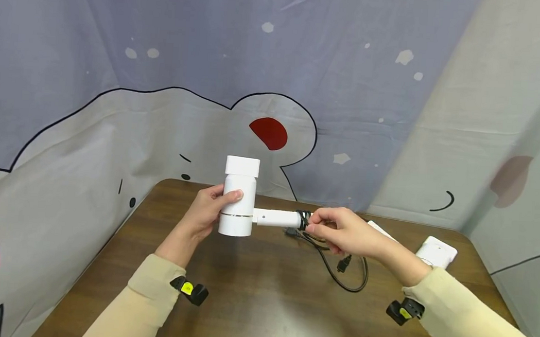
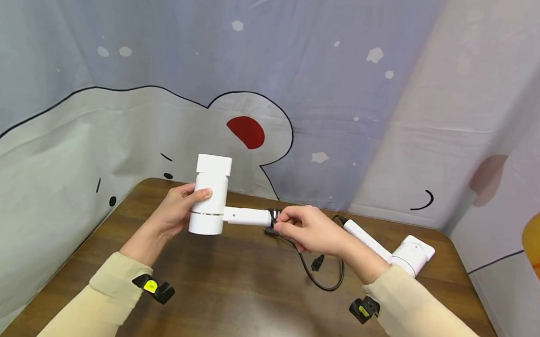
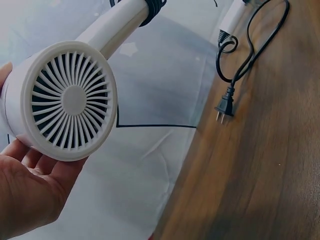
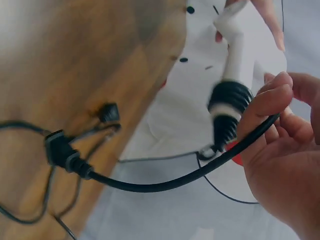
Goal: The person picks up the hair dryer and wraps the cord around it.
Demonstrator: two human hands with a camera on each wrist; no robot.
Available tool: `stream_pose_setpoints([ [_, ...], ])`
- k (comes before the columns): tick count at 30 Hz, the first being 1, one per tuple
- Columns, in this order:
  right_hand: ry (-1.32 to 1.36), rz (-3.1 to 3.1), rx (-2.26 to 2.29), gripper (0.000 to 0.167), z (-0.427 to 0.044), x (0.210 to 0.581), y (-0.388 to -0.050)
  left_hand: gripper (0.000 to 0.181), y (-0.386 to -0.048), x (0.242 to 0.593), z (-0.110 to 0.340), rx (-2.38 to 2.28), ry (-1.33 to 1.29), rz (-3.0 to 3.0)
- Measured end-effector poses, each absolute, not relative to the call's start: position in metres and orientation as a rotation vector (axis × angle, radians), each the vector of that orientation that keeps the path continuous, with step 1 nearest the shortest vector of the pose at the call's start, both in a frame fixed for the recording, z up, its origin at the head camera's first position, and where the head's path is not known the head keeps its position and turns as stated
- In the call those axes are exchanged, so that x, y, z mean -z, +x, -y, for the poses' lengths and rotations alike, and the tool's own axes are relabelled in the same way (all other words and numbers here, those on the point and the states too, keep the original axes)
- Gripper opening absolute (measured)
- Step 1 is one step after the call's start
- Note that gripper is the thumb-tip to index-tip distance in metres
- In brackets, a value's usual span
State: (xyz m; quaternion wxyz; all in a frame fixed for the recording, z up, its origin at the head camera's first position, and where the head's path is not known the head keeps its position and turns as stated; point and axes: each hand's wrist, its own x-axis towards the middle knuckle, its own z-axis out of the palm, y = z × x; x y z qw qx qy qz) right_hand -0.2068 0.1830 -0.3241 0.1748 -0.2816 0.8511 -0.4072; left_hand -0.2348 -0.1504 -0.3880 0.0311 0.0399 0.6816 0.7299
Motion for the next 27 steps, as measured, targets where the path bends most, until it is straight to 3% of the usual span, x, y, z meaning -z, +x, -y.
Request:
stream_pose_setpoints([
  [15,-0.856,-2.358,1.527,0.022,-0.173,0.389,-0.181,0.051,-0.237,0.384,0.145,-2.311,0.091,-2.049],
  [27,-0.832,-2.363,1.552,0.025,-0.169,0.415,-0.177,0.051,-0.235,0.381,0.142,-2.365,0.096,-1.996],
])
